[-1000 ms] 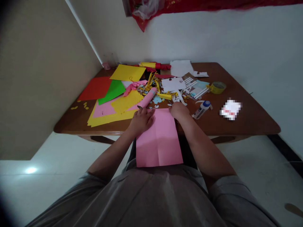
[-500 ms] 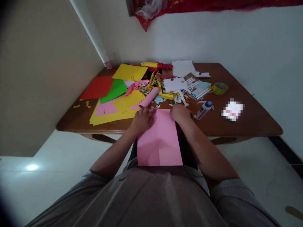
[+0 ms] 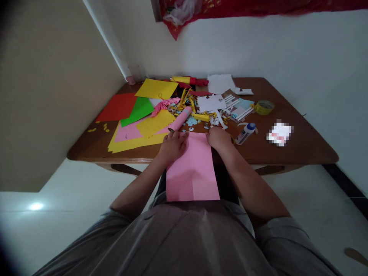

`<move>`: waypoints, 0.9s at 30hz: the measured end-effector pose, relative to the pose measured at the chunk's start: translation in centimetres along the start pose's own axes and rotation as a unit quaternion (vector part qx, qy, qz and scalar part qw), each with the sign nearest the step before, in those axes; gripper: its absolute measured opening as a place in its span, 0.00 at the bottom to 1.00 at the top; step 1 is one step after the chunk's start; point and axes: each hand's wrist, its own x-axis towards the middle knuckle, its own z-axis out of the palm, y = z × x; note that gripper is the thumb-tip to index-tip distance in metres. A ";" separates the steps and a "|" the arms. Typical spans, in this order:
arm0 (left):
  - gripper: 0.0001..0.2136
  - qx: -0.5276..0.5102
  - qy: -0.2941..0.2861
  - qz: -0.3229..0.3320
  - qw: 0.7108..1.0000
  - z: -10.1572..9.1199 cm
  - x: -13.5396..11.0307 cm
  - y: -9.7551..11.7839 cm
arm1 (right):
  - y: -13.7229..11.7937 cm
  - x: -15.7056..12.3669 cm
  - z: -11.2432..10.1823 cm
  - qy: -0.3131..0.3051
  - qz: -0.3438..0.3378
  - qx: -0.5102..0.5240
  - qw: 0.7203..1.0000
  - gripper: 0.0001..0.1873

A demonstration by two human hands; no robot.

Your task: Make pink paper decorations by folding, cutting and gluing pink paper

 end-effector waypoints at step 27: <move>0.27 -0.096 0.046 0.056 0.993 0.9 -2.3 -0.7 | 0.5 -3.1 2.2 0.025 -0.008 0.015 1.000 0.21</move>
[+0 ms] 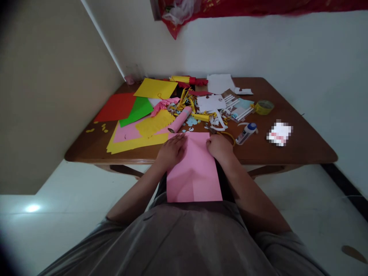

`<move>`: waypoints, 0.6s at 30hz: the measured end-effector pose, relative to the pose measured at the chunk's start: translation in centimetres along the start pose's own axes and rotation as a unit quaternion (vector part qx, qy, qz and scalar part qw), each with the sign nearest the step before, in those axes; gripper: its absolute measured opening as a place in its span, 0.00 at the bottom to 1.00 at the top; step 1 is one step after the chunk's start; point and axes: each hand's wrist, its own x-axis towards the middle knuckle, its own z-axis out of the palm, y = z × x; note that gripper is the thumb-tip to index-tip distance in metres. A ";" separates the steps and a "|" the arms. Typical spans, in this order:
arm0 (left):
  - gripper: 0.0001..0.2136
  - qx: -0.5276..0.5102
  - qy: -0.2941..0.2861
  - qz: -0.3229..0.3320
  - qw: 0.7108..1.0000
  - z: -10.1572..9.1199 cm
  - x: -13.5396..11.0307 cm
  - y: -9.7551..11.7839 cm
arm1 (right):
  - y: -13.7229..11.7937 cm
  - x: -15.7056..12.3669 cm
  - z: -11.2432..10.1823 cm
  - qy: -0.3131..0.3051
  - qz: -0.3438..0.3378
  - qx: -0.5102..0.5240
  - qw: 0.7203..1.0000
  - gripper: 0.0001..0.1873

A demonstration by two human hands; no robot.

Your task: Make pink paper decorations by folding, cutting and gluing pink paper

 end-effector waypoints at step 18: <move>0.28 0.006 -0.004 0.009 1.000 0.1 -0.3 0.1 | 0.0 -2.1 -0.5 0.024 0.002 0.015 1.000 0.27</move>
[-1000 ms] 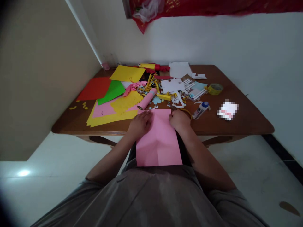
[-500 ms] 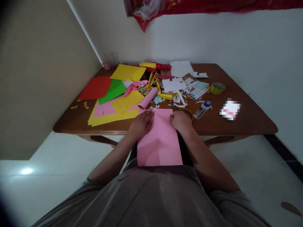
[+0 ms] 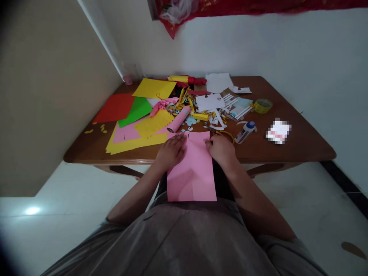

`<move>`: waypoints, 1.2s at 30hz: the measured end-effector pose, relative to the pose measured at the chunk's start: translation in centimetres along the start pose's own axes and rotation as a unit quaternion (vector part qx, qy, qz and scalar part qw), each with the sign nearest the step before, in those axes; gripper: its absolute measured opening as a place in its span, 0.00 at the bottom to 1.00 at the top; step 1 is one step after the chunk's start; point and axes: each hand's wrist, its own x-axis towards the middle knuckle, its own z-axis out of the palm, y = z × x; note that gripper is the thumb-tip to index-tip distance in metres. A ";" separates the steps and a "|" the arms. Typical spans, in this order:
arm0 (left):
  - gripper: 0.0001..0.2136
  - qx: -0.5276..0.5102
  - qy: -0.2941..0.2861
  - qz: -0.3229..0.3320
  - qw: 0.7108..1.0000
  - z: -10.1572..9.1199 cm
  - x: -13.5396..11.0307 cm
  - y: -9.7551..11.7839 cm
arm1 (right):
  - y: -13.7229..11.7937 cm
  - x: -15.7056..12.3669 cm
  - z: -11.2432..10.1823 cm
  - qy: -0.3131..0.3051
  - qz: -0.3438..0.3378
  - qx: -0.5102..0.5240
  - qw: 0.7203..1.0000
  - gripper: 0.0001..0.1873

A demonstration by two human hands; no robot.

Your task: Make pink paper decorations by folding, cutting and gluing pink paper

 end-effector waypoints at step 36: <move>0.25 0.026 0.015 0.035 0.999 0.5 -0.6 -0.4 | 2.1 -1.4 1.9 0.025 -0.038 0.048 0.998 0.21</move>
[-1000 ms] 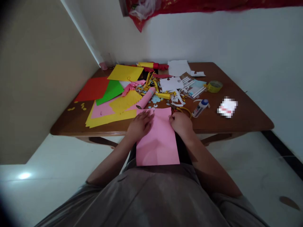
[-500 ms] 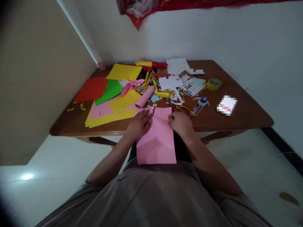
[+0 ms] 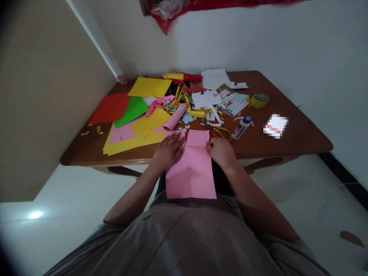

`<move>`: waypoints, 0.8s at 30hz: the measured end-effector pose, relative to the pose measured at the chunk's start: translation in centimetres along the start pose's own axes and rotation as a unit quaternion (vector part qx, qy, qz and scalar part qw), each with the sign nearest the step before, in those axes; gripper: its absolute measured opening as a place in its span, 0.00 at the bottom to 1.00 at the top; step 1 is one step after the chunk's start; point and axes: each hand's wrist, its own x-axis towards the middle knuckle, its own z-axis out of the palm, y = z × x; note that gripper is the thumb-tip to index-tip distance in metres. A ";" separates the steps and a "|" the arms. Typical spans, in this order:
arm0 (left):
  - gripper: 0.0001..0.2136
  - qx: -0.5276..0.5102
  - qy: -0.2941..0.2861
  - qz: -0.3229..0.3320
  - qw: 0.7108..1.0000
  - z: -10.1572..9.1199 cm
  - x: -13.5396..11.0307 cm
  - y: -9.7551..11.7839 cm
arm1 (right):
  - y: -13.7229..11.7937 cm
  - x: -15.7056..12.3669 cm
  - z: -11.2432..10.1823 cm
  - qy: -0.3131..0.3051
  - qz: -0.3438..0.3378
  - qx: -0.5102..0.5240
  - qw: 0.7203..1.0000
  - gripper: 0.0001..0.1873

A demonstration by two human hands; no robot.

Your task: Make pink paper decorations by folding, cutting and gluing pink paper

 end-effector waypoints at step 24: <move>0.46 -0.099 -0.046 0.157 0.982 -2.6 -5.1 -2.2 | 2.0 1.4 -2.1 -0.117 0.033 0.240 0.963 0.24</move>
